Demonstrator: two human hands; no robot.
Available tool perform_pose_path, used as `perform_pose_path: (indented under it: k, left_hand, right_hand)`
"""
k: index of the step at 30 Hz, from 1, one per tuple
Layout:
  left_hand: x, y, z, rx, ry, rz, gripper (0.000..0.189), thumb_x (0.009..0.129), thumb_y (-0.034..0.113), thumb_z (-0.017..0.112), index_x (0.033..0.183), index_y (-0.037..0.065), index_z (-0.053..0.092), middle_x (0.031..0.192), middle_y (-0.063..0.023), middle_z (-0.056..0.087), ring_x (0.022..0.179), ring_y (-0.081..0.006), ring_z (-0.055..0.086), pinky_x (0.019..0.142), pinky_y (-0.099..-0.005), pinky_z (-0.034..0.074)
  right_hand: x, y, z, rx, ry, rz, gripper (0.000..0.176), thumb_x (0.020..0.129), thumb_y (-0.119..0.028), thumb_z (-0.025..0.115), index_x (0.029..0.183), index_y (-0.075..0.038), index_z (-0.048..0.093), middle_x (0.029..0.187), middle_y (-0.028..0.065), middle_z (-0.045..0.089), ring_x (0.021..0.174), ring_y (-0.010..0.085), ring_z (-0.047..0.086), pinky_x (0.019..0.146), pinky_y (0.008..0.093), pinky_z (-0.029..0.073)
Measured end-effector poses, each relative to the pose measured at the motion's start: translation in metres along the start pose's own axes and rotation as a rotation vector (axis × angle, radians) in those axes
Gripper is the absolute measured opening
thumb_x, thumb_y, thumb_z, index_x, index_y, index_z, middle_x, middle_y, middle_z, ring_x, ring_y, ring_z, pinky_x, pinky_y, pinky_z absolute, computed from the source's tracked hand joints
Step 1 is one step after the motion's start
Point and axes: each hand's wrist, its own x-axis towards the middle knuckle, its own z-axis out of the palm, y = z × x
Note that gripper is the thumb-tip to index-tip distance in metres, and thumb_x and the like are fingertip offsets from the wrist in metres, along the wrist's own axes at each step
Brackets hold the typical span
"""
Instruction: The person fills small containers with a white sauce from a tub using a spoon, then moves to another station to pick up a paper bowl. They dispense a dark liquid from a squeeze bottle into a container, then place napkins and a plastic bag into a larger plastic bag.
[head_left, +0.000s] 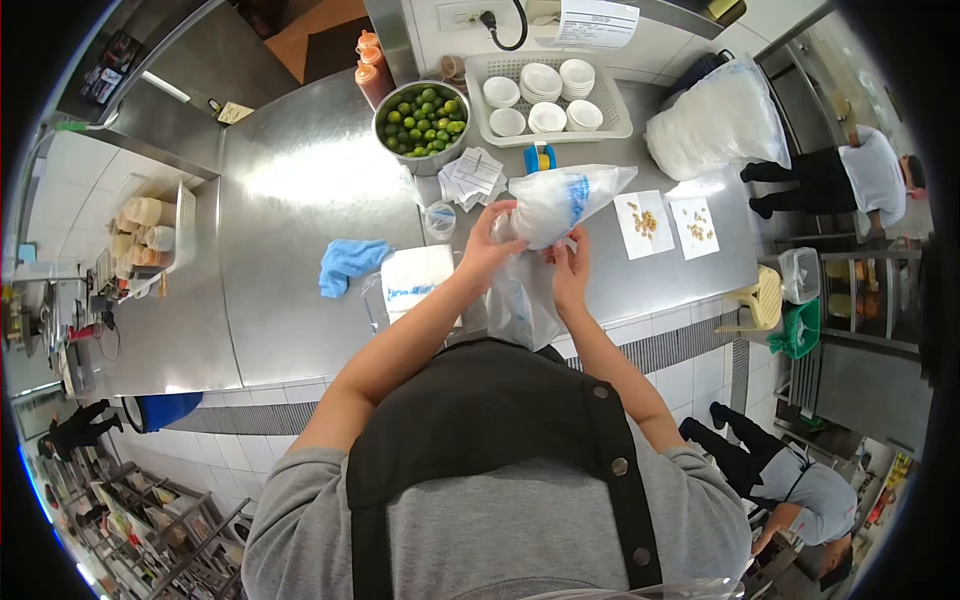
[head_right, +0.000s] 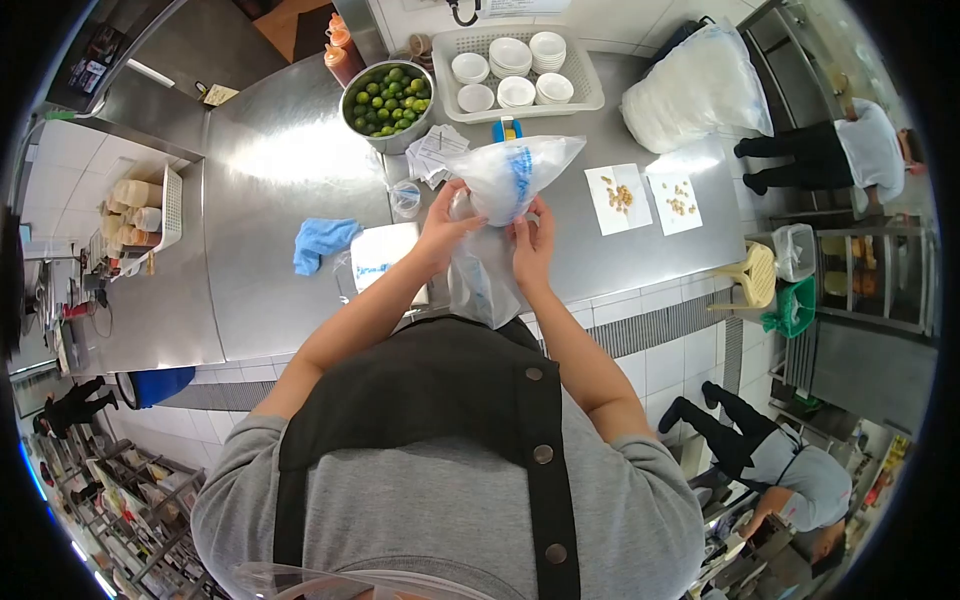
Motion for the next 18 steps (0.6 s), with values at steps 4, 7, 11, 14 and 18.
perform_pose_path:
  k: [4, 7, 11, 14, 18]
  left_hand:
    - [0.013, -0.019, -0.019, 0.372, -0.009, 0.134, 0.068, 0.081, -0.005, 0.073, 0.143, 0.012, 0.051, 0.135, -0.0094, 0.055, 0.116, -0.0188, 0.058, 0.094, -0.0331, 0.051]
    - [0.008, -0.02, -0.031, 0.555, 0.081, 0.076, 0.067, 0.085, -0.002, 0.072, 0.147, 0.009, 0.048, 0.135, -0.0085, 0.056, 0.107, -0.0156, 0.062, 0.088, -0.0318, 0.053]
    - [-0.027, 0.025, -0.038, 0.066, 0.103, -0.12, 0.057, 0.094, 0.007, 0.068, 0.146, 0.006, 0.048, 0.136, -0.0121, 0.056, 0.095, -0.0157, 0.067, 0.083, -0.0314, 0.054]
    - [-0.042, 0.048, -0.055, -0.102, 0.077, -0.019, 0.055, 0.093, 0.001, 0.066, 0.144, 0.0, 0.047, 0.135, -0.0154, 0.057, 0.102, -0.0242, 0.069, 0.087, -0.0348, 0.058]
    - [-0.066, 0.109, -0.066, -0.188, 0.141, 0.186, 0.056, 0.092, -0.003, 0.067, 0.143, -0.003, 0.045, 0.135, -0.0173, 0.059, 0.116, -0.0292, 0.067, 0.099, -0.0398, 0.057]
  right_hand:
    - [0.002, 0.025, -0.007, -0.192, -0.043, -0.163, 0.054, 0.102, -0.011, 0.06, 0.151, -0.004, 0.04, 0.125, 0.0071, 0.052, 0.086, 0.0135, 0.059, 0.075, 0.0269, 0.049]
    - [-0.011, 0.002, -0.001, -0.272, 0.008, -0.053, 0.054, 0.102, -0.013, 0.061, 0.151, -0.002, 0.042, 0.131, 0.0097, 0.05, 0.088, 0.0152, 0.059, 0.079, 0.0281, 0.05]
    - [-0.037, -0.001, -0.009, -0.368, -0.213, 0.028, 0.054, 0.105, -0.029, 0.056, 0.15, -0.001, 0.044, 0.13, 0.0134, 0.056, 0.1, 0.0189, 0.061, 0.09, 0.0319, 0.05]
    - [-0.046, -0.021, 0.004, -0.138, -0.603, 0.182, 0.066, 0.105, -0.051, 0.047, 0.149, -0.002, 0.044, 0.125, 0.0146, 0.062, 0.109, 0.0216, 0.061, 0.098, 0.0352, 0.048]
    - [-0.046, -0.058, 0.043, 0.302, -0.764, 0.436, 0.091, 0.098, -0.076, 0.035, 0.15, -0.003, 0.045, 0.126, 0.013, 0.065, 0.116, 0.022, 0.061, 0.104, 0.038, 0.045]
